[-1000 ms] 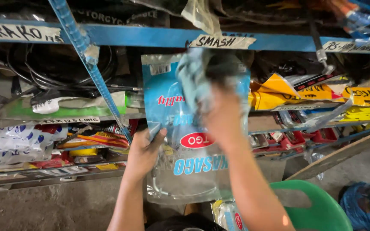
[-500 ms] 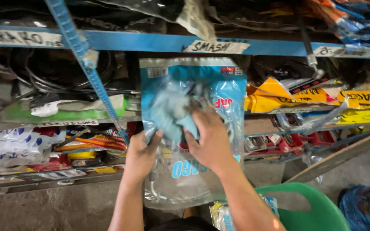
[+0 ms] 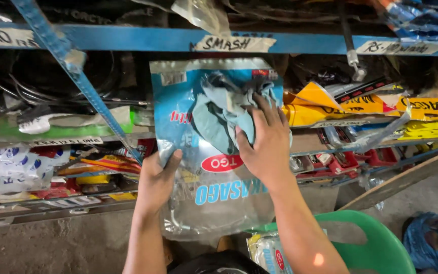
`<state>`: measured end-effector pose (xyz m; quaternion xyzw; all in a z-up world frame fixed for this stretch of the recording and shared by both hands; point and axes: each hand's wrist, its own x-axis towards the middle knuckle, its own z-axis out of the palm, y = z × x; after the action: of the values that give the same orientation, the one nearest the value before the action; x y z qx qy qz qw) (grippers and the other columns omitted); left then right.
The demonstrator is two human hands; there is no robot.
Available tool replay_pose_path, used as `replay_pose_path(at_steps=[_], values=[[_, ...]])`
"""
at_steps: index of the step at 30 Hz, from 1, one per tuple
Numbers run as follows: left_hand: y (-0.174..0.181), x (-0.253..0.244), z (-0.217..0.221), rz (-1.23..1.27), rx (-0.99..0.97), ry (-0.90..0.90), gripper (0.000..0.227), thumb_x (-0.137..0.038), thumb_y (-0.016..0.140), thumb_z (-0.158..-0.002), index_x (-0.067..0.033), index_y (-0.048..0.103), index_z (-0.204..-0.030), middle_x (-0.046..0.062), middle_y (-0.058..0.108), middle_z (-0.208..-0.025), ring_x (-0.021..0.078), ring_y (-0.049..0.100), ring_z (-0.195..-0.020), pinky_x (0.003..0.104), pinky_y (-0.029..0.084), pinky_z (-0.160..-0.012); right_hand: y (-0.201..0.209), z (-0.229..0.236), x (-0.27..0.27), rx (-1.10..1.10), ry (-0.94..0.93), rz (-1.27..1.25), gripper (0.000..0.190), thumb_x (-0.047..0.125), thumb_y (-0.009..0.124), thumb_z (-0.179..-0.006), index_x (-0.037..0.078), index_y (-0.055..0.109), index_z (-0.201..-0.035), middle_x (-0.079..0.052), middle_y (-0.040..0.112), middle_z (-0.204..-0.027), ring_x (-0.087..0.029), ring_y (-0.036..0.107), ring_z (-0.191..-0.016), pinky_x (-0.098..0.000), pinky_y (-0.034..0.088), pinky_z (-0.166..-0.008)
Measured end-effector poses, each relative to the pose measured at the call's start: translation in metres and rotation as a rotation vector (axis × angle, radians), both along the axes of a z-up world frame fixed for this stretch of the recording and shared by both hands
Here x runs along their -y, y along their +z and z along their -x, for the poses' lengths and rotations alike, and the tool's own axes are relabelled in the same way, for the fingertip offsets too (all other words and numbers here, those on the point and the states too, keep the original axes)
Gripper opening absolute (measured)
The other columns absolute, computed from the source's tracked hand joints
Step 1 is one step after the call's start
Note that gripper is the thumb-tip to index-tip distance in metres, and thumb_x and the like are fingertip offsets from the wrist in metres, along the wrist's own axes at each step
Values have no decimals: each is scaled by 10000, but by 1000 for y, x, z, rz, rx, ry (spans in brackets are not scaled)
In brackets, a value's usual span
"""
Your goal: The person wipes the surface of a clear plastic bag containing motorcycle parts using a light blue cloth. They repeatedly rub the front and back of the bag to clean it while holding it in front of a shelf.
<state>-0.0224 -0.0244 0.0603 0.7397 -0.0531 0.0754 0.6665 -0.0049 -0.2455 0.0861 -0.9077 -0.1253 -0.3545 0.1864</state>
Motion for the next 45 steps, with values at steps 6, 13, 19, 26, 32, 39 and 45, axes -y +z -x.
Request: replay_pose_path(at_steps=[6,13,19,26,32,39,45], values=[[-11,9,7,2,-41,49,424,-208,696,-1000,-114,517,-627,-48,429,-570,112,347,-551,290,317,-536,-5,-5,14,26,16,63,471,211,773,-817,77,611,-1238,-174,588,-1337,-431,580,-1257,-570,439,-1020],[-33,9,15,258,-54,33,253,-88,755,-887,-63,573,-713,1,472,-546,126,424,-362,294,368,-312,-9,-9,28,-32,52,24,470,165,764,-843,80,617,-1281,-165,564,-1424,-414,523,-1347,-566,403,-1062],[-118,-3,42,352,-129,40,248,-32,809,-785,4,585,-684,28,489,-541,122,474,-366,274,388,-289,-9,-16,35,-43,149,-50,417,77,757,-856,-18,625,-1241,-263,577,-1400,-499,510,-1326,-602,383,-1072],[-85,-2,50,68,96,29,365,-132,706,-967,-87,506,-665,-3,387,-623,124,340,-608,308,318,-562,-9,-19,19,27,130,1,440,21,765,-817,92,682,-1243,-243,583,-1398,-510,461,-1364,-615,340,-1103],[-33,-9,52,30,-1,-45,345,-112,707,-931,-36,604,-611,36,557,-548,135,467,-548,306,409,-548,-20,25,-52,-295,671,284,560,83,720,-743,225,695,-1284,-107,487,-1565,-453,292,-1520,-643,297,-1181],[-37,-36,38,13,-3,-107,273,-135,740,-910,-14,652,-682,80,604,-534,139,512,-571,349,429,-523,-46,-66,-19,169,31,167,496,246,765,-764,158,713,-1250,-208,642,-1278,-447,579,-1239,-578,425,-1054],[-65,-46,15,139,-43,-236,178,16,672,-880,-30,677,-708,72,642,-540,173,622,-454,311,518,-444,-11,-14,-92,90,354,259,435,561,750,-784,217,780,-1049,-99,688,-1309,-387,555,-1342,-614,392,-1099]])
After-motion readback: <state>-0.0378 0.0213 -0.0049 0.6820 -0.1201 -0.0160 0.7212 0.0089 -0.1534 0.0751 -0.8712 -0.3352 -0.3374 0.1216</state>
